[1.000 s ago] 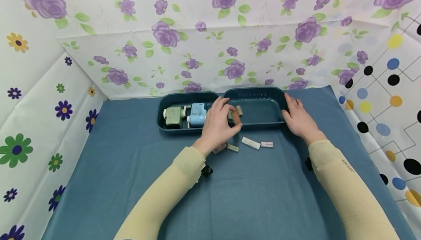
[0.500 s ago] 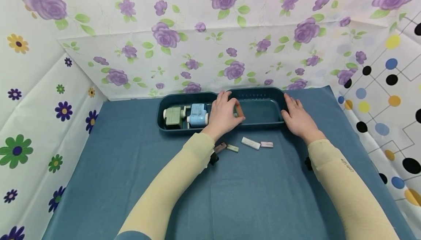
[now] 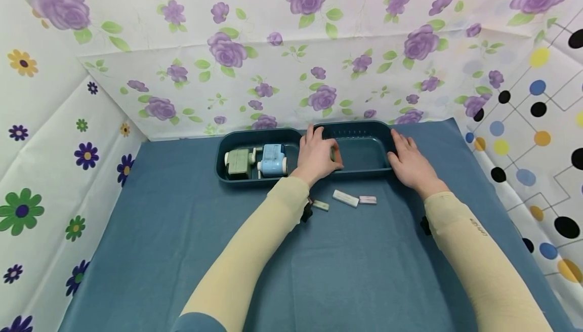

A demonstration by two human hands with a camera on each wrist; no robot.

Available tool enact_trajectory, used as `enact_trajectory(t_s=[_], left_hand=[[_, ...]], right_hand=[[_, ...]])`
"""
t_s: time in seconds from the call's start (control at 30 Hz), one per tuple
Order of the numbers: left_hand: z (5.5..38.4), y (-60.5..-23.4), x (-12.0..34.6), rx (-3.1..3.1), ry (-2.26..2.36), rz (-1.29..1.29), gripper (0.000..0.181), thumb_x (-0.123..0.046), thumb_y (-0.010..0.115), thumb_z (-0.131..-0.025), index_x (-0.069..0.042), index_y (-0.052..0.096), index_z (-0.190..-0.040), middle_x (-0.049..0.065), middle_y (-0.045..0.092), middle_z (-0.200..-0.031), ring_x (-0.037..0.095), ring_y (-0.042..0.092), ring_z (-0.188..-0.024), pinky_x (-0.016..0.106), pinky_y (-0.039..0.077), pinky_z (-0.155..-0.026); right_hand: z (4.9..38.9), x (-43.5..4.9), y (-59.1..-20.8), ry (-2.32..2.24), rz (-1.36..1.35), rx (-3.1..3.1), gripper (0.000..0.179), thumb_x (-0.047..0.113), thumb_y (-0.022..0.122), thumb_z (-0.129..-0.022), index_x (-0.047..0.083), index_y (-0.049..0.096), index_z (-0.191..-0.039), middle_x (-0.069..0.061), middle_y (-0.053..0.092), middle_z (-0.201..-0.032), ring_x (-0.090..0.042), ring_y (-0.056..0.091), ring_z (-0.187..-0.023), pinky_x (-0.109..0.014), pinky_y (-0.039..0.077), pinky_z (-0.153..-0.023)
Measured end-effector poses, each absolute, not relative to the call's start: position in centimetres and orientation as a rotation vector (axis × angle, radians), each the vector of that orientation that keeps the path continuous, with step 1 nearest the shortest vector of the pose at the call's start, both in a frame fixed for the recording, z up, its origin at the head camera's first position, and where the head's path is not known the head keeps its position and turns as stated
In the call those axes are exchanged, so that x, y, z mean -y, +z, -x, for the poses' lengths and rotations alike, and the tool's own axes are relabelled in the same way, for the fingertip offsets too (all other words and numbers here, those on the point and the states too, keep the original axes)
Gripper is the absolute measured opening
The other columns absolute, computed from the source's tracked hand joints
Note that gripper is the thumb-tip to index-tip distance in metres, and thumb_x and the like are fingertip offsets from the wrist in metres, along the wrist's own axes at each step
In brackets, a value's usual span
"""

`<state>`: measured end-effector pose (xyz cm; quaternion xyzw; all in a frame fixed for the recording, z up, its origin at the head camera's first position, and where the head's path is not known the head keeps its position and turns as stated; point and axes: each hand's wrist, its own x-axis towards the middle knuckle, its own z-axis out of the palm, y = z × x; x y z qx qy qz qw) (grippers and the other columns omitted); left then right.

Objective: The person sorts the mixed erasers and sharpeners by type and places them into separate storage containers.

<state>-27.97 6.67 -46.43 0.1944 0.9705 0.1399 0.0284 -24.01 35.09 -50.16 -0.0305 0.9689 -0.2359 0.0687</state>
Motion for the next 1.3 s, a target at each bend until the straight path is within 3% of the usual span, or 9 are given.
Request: enact_trajectory(t_s=[0.4,0.73,1.3], left_hand=[[28.52,-46.71,-7.33,-2.931,0.343,-0.61,0.022,-0.05,0.09,-0.086,-0.034,0.077,-0.095,0.014,0.023,-0.175,0.044,-0.007,-0.163,0.059,0.008,-0.131],[28.99,-47.13,-7.49,-2.929,0.25,-0.684,0.032,-0.055,0.086,-0.088,-0.038,0.078,-0.114,0.013,0.026,-0.174,0.043,-0.009,-0.163,0.059,0.007,-0.131],[28.75,-47.17,-7.39,-2.931,0.243,-0.628,0.04,-0.053,0.085,-0.09,-0.036,0.077,-0.126,0.011,0.03,-0.172,0.04,-0.006,-0.164,0.052,0.004,-0.132]], right_hand=[[24.06,-34.98,-50.07,-0.73,0.088,-2.913,0.071,0.034,0.034,-0.117,0.019,-0.008,-0.173,-0.028,0.005,-0.176,-0.05,-0.003,-0.161,-0.072,0.011,-0.124],[24.28,-35.11,-50.33,-0.724,0.082,-2.911,0.071,0.036,0.032,-0.117,0.019,-0.009,-0.173,-0.028,0.005,-0.176,-0.051,-0.003,-0.161,-0.072,0.011,-0.124],[24.11,-35.18,-50.41,-0.749,0.073,-2.907,0.071,0.037,0.032,-0.117,0.021,-0.009,-0.173,-0.027,0.004,-0.176,-0.05,-0.004,-0.161,-0.073,0.011,-0.124]])
